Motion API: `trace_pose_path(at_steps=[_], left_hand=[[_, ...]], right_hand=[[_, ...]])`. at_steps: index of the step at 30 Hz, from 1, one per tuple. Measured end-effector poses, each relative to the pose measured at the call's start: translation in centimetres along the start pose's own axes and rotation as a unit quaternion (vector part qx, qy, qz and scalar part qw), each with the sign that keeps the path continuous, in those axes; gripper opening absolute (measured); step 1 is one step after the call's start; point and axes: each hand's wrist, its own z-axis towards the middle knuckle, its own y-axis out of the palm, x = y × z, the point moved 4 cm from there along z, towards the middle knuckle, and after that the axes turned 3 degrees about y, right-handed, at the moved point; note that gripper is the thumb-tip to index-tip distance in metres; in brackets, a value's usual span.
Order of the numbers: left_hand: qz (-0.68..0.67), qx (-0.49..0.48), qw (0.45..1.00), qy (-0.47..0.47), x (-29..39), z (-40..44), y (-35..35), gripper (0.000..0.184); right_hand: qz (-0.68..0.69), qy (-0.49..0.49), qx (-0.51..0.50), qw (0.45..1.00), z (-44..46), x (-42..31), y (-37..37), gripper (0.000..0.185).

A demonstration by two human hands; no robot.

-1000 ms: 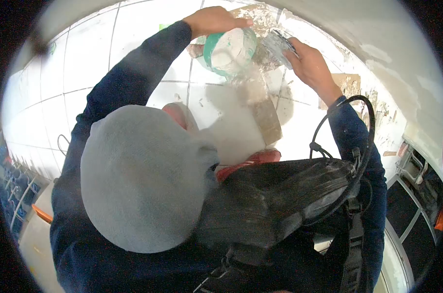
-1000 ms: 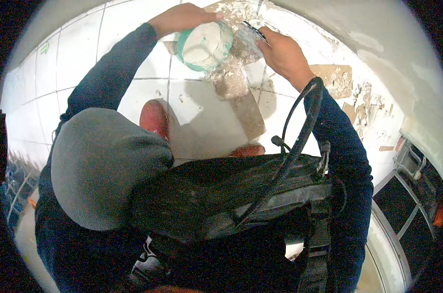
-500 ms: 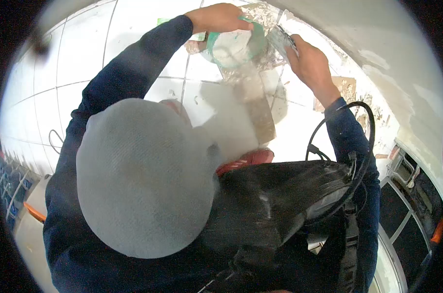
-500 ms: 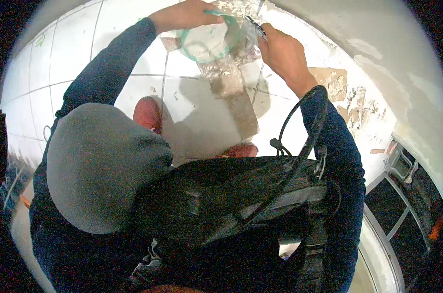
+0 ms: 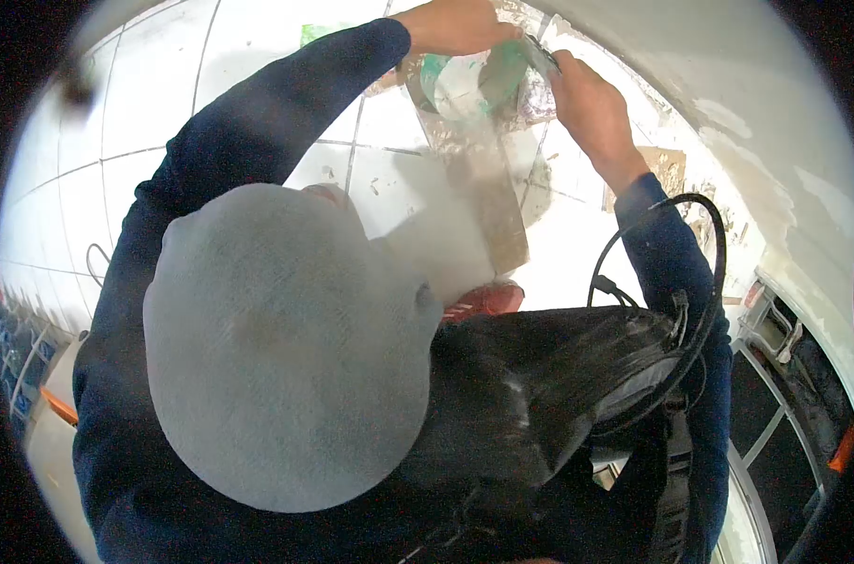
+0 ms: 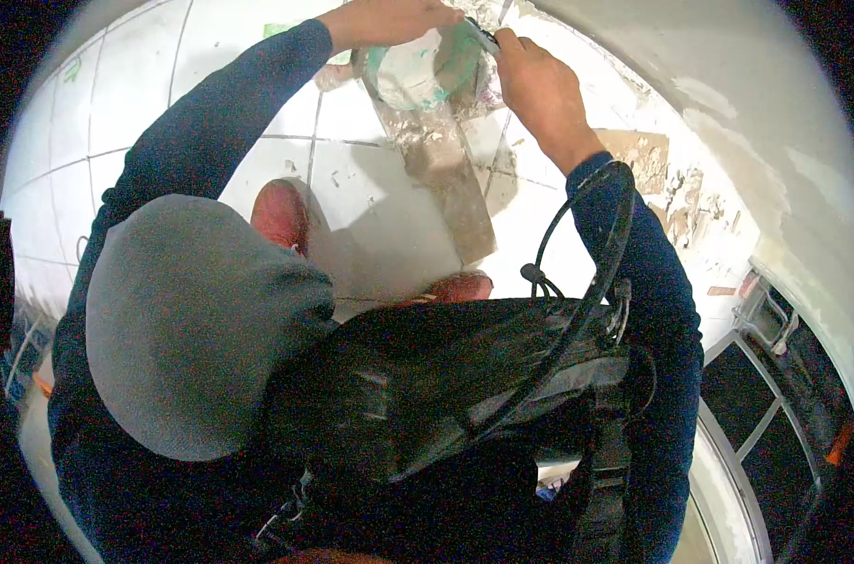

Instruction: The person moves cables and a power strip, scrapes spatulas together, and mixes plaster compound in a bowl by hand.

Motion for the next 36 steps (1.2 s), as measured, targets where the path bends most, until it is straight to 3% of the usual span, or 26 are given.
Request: trace_pose_path(at_steps=[1,3,4,6,7,9,12,17,21,25,31,33,36], left_hand=[[-0.003,0.0,1.0,0.001,-0.3,0.1,0.8,0.044],[0.062,0.089,0.986,0.125,0.0,0.7,1.6,0.043],[0.063,0.09,0.986,0.127,0.1,0.6,1.7,0.043],[0.008,0.177,0.979,0.103,-0.1,-0.1,1.3,0.045],[0.008,0.177,0.979,0.101,0.3,-0.4,0.9,0.045],[-0.062,0.173,0.982,-0.045,0.0,-0.9,0.5,0.048],[-0.029,0.14,0.989,-0.039,0.4,-0.2,0.7,0.049],[0.027,0.133,0.991,-0.004,0.4,1.0,1.1,0.049],[0.056,0.136,0.986,0.077,0.7,0.8,1.2,0.047],[0.034,0.172,0.984,-0.02,0.2,0.3,1.4,0.046],[-0.003,0.184,0.983,0.015,1.4,-0.2,1.0,0.045],[0.05,0.203,0.976,0.067,1.3,0.0,1.7,0.043],[0.028,0.201,0.979,0.032,1.2,-0.4,1.7,0.042]], right_hand=[[-0.013,0.002,-0.003,1.0,-0.1,0.4,0.7,0.02],[0.002,0.045,-0.054,0.997,-1.6,1.9,3.0,0.024],[0.022,0.089,-0.108,0.99,-2.2,2.6,4.0,0.028],[0.04,0.107,-0.111,0.987,-3.1,3.6,3.6,0.035],[0.065,0.132,-0.075,0.986,-3.4,3.5,2.3,0.034],[0.111,0.142,-0.009,0.984,-3.7,2.9,-0.1,0.027],[0.093,0.06,0.017,0.994,-2.2,1.6,-1.8,0.023],[0.036,0.047,-0.029,0.998,-0.5,1.9,1.3,0.024],[0.07,0.075,-0.049,0.994,-1.4,1.8,3.3,0.023],[0.079,0.08,-0.04,0.993,0.5,1.9,1.6,0.026],[0.151,0.12,-0.05,0.98,-1.2,1.5,5.1,0.033],[0.141,0.117,-0.069,0.981,-0.5,2.1,4.0,0.034],[0.122,0.136,-0.121,0.976,-1.1,1.5,4.0,0.038]])
